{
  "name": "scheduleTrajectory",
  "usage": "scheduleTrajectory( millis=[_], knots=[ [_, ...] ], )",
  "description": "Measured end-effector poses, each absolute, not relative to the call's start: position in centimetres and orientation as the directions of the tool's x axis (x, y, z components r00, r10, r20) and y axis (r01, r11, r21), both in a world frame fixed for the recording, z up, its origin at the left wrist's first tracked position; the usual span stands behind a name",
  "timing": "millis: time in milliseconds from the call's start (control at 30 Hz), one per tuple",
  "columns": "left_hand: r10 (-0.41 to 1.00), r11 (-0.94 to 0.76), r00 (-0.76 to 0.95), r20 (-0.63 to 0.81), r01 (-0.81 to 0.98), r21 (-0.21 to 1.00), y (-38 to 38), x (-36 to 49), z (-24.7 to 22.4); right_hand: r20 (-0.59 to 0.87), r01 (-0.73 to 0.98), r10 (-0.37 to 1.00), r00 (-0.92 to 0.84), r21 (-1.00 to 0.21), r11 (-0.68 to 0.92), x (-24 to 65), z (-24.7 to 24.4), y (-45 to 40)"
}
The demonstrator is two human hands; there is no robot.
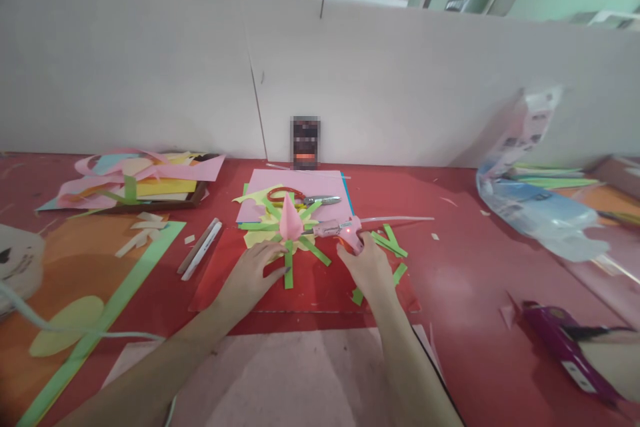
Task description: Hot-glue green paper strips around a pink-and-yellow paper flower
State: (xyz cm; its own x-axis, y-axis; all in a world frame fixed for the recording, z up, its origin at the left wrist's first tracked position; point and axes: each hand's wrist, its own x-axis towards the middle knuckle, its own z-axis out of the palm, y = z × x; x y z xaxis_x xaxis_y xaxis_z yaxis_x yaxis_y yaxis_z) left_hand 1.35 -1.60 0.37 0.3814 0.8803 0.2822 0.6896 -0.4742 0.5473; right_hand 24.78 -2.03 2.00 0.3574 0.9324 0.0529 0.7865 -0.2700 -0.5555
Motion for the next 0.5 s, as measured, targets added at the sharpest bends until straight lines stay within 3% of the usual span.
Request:
scheduleTrajectory(
  millis=[500],
  knots=[
    [0.899,-0.437,0.348,0.265,0.716,0.545,-1.42,1.58,0.49,0.042,0.795,0.934,0.354,-0.541,-0.276,24.77,1.98,-2.0]
  ],
)
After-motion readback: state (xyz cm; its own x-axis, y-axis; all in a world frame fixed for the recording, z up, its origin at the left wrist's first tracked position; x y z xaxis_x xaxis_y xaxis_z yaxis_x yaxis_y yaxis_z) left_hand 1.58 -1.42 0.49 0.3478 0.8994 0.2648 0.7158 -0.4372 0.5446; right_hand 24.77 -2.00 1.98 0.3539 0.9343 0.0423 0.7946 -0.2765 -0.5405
